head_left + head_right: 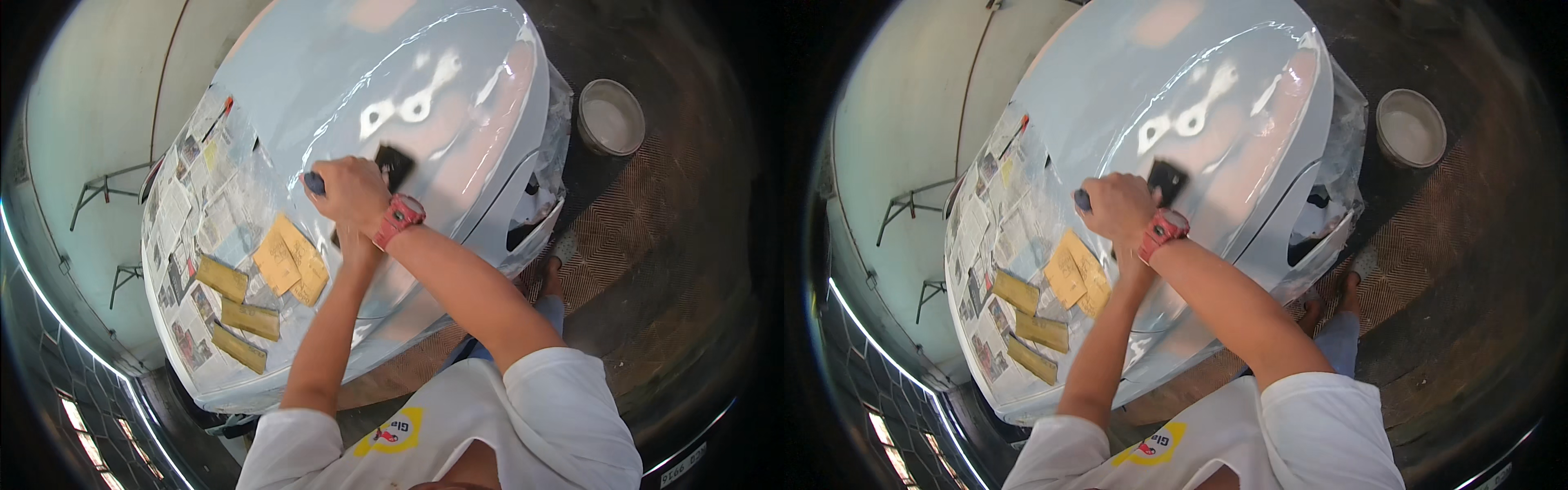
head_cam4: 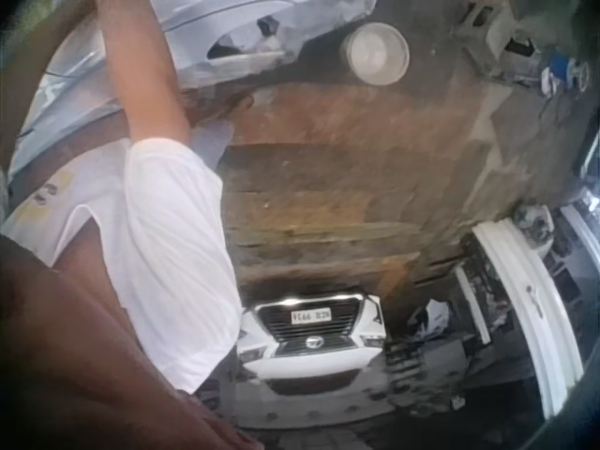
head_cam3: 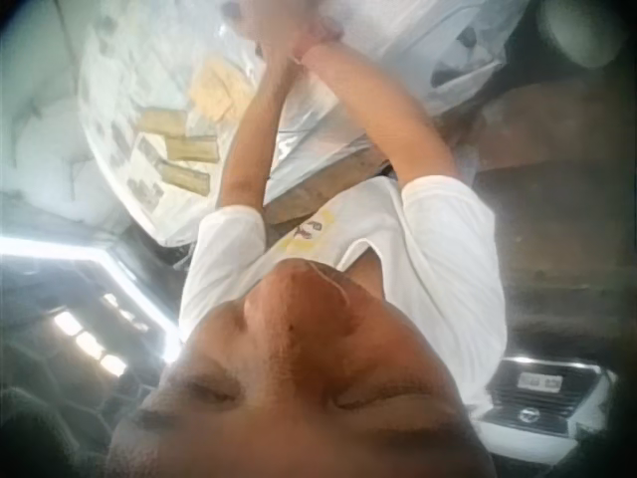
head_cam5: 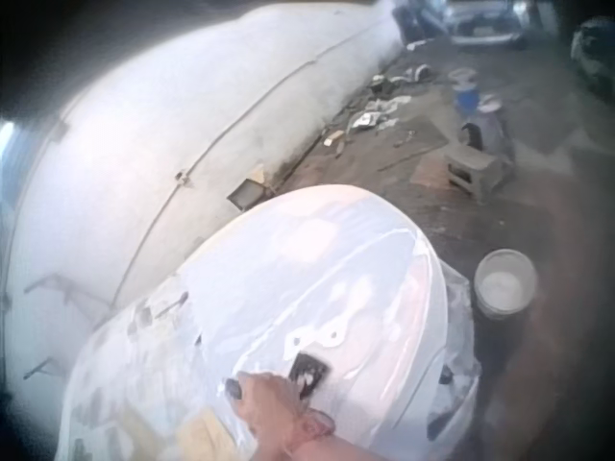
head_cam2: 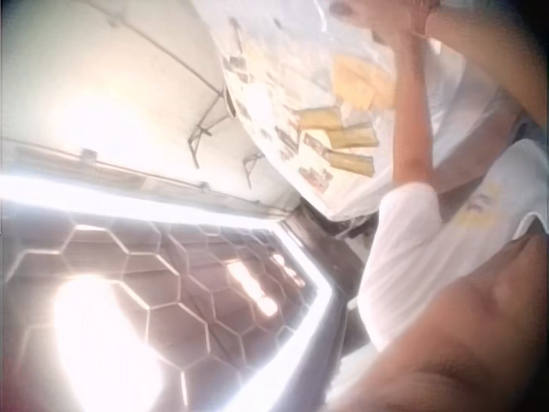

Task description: The person walks through a garage and begins sanding a white car hood with a sanding block. They repeatedly dip the block into a bucket of water and continue sanding different areas of the hood surface.

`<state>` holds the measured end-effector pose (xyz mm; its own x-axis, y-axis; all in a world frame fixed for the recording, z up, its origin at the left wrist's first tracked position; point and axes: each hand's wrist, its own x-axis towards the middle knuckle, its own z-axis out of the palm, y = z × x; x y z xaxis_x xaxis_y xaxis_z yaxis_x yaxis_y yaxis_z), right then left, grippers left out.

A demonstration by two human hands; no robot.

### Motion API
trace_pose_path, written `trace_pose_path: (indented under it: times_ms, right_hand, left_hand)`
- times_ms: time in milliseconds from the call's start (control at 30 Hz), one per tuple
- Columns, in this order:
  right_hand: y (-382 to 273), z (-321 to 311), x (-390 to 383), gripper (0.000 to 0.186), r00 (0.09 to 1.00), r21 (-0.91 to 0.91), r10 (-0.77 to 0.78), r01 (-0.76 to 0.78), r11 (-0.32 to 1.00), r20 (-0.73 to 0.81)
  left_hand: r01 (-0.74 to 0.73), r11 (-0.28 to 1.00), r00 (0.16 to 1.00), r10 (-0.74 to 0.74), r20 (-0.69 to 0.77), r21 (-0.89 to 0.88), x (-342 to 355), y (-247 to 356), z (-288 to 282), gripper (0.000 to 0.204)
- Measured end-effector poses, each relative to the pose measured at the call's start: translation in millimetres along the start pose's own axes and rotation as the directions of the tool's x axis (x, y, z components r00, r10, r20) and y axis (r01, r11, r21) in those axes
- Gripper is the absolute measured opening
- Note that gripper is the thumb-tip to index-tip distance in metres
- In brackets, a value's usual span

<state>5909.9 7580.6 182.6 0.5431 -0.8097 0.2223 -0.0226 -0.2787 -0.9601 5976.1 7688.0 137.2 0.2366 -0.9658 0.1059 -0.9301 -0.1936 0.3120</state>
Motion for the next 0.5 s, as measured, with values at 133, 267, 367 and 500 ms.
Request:
trace_pose_path:
  times_ms: [133, 267, 367, 500]
  right_hand:
    - [32, -70, -30, 0.027, 0.935, 0.155, 0.098, -0.047, 0.987, -0.341]
    - [109, -154, -47, 0.041, 0.701, -0.117, 0.14, -0.306, 0.945, -0.7]
    - [156, -165, -38, 0.052, 0.688, -0.267, 0.094, -0.4, 0.877, -0.72]
    - [187, -164, -47, 0.053, 0.642, -0.261, 0.107, -0.451, 0.853, -0.76]
  left_hand:
    - [-0.162, 0.957, 0.981, 0.182, -0.063, 0.239, -7, 1, -15, 0.043]
    - [-0.106, 0.959, 0.934, 0.186, -0.304, 0.262, 155, -11, 13, 0.043]
    - [-0.051, 0.967, 0.963, 0.114, -0.246, 0.249, 201, 0, 21, 0.044]
    - [-0.212, 0.96, 0.953, 0.244, -0.178, 0.185, 98, 10, 29, 0.046]
